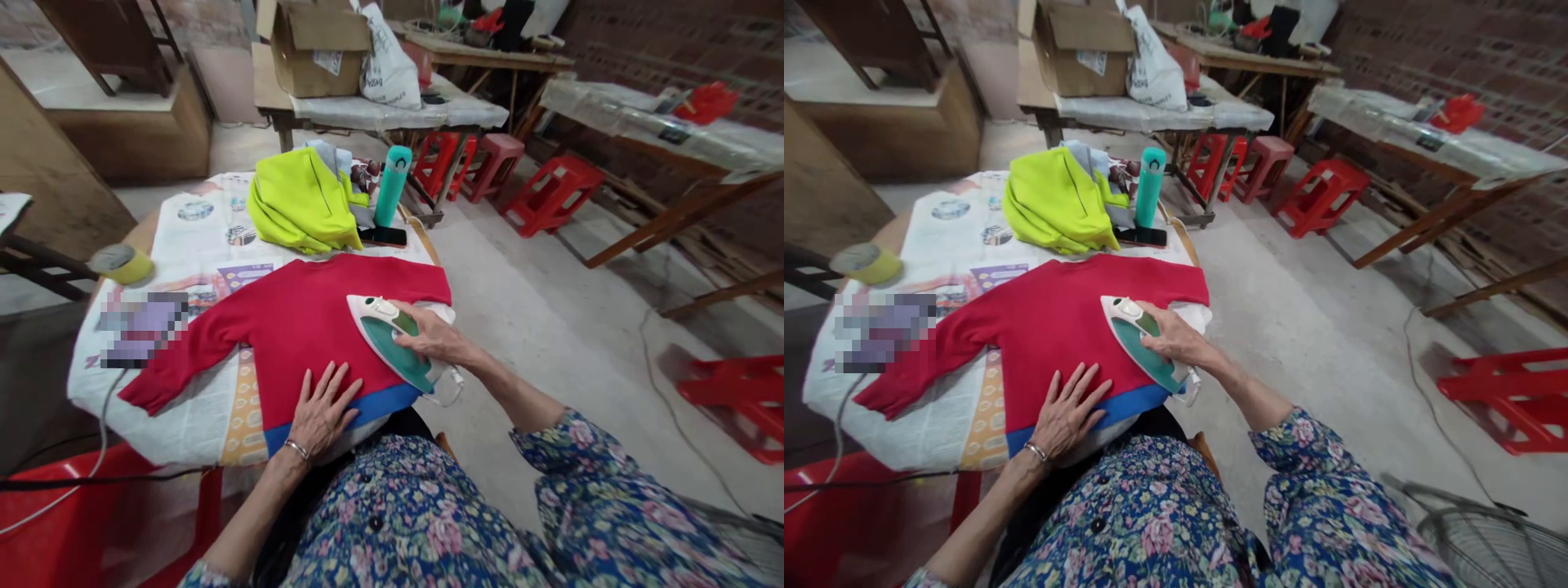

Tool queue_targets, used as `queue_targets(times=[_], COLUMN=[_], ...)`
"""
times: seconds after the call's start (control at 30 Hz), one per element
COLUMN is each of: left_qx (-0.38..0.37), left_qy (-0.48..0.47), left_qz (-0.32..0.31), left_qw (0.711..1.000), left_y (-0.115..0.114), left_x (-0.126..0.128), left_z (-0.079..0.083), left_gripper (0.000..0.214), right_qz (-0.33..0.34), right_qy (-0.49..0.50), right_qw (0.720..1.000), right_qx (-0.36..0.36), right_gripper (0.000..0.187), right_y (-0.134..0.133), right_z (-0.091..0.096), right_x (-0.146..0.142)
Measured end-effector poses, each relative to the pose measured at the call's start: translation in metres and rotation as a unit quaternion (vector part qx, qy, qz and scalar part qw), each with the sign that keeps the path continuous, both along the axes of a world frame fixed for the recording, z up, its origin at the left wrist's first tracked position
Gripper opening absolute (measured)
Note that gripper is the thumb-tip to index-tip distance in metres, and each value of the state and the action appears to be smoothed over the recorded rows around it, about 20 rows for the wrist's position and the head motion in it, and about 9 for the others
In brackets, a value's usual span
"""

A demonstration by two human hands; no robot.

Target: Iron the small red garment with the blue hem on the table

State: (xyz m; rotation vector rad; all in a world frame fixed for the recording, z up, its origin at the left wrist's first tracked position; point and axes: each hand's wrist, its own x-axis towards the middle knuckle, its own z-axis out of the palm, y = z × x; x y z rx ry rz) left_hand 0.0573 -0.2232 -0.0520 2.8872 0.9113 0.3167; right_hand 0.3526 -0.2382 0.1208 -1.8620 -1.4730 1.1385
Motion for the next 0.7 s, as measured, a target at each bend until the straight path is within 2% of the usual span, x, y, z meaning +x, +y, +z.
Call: queue_targets(times=[0.07, 0.13, 0.27, 0.37, 0.53, 0.6, 0.7], left_qx=[0.006, 0.007, 0.010, 0.009, -0.001, -0.006, 0.003], left_qy=[-0.014, -0.029, -0.043, -0.035, -0.032, -0.038, -0.054], left_qz=[0.037, 0.104, 0.220, 0.234, 0.234, 0.234, 0.239], left_qw=[0.999, 0.994, 0.974, 0.972, 0.972, 0.971, 0.969], left_y=[-0.005, -0.010, -0.023, -0.030, -0.033, -0.033, -0.034], left_x=[-0.011, -0.020, -0.026, -0.023, -0.018, -0.018, -0.017], left_z=[-0.003, -0.006, -0.009, -0.006, 0.001, 0.001, -0.001], left_gripper=[0.053, 0.053, 0.058, 0.057, 0.056, 0.056, 0.054], right_qz=[0.036, 0.065, 0.090, 0.091, 0.060, 0.053, 0.070], right_qy=[0.008, 0.019, 0.057, 0.067, 0.058, 0.048, 0.024], right_qw=[0.999, 0.997, 0.992, 0.993, 0.996, 0.997, 0.997], right_qx=[-0.021, -0.048, -0.061, -0.033, 0.008, 0.019, 0.034], right_gripper=[0.082, 0.081, 0.080, 0.070, 0.028, 0.024, 0.029], right_y=[-0.003, 0.002, 0.031, 0.062, 0.117, 0.137, 0.161], right_z=[0.000, -0.001, -0.007, -0.008, -0.002, -0.001, -0.005], right_x=[-0.009, -0.021, -0.045, -0.061, -0.086, -0.096, -0.112])
